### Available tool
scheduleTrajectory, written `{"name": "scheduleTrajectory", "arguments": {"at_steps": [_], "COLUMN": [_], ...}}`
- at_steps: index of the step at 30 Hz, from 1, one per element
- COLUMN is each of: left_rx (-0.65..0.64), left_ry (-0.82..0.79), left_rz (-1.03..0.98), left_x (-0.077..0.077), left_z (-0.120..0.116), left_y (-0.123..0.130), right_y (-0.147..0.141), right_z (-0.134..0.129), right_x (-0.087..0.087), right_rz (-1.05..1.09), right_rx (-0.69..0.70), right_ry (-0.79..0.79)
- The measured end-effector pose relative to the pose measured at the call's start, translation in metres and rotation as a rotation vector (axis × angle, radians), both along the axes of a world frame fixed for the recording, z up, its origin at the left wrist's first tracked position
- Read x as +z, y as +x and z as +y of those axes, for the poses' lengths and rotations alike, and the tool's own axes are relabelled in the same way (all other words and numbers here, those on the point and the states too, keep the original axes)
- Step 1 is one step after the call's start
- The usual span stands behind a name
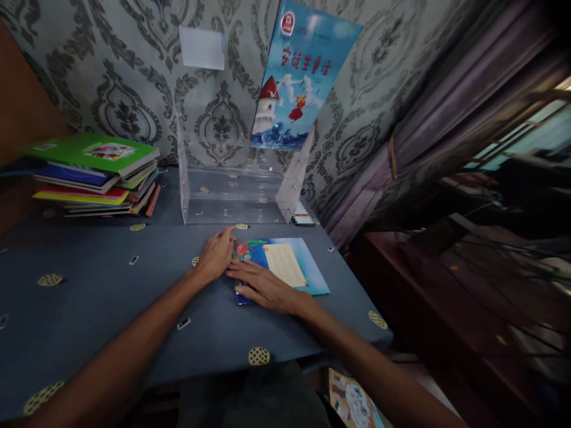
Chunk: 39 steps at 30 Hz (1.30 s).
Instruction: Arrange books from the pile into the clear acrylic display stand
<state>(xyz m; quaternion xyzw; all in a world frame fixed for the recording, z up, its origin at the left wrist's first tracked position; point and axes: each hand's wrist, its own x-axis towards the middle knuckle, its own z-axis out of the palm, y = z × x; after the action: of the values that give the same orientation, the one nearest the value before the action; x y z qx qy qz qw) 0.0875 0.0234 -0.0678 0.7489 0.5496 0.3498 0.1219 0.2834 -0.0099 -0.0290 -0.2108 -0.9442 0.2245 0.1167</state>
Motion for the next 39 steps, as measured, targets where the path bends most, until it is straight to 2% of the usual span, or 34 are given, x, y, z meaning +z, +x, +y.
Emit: {"name": "scheduleTrajectory", "arguments": {"at_steps": [6,11,16,20,25,28,31,36,39], "left_rx": [-0.032,-0.023,-0.028,-0.064,-0.095,-0.204,-0.306,-0.296,-0.316], "left_ry": [-0.016,-0.032,0.0,0.006,0.068,0.082,0.059,-0.004,0.016], "left_rz": [-0.053,0.011,0.089,0.171,0.315,0.449,0.585,0.757,0.837], "left_x": [0.004,0.009,0.011,0.013,0.019,0.022,0.023,0.022,0.019], "left_z": [-0.002,-0.008,-0.009,-0.011,-0.028,-0.047,-0.063,-0.068,-0.072], "left_y": [-0.004,-0.001,0.0,0.0,0.011,0.031,0.053,0.071,0.077], "right_y": [0.016,0.06,0.111,0.137,0.145,0.145,0.147,0.152,0.151], "right_z": [0.042,0.063,0.065,0.054,0.041,0.04,0.045,0.064,0.072], "right_x": [-0.011,-0.024,-0.033,-0.036,-0.038,-0.038,-0.036,-0.031,-0.031], "right_rz": [-0.009,0.005,0.018,0.041,0.027,0.038,0.03,0.026,0.073], "right_rx": [-0.114,-0.267,-0.403,-0.466,-0.519,-0.516,-0.508,-0.447,-0.434], "right_ry": [0.038,0.079,0.099,0.087,0.095,0.121,0.123,0.082,0.069]}}
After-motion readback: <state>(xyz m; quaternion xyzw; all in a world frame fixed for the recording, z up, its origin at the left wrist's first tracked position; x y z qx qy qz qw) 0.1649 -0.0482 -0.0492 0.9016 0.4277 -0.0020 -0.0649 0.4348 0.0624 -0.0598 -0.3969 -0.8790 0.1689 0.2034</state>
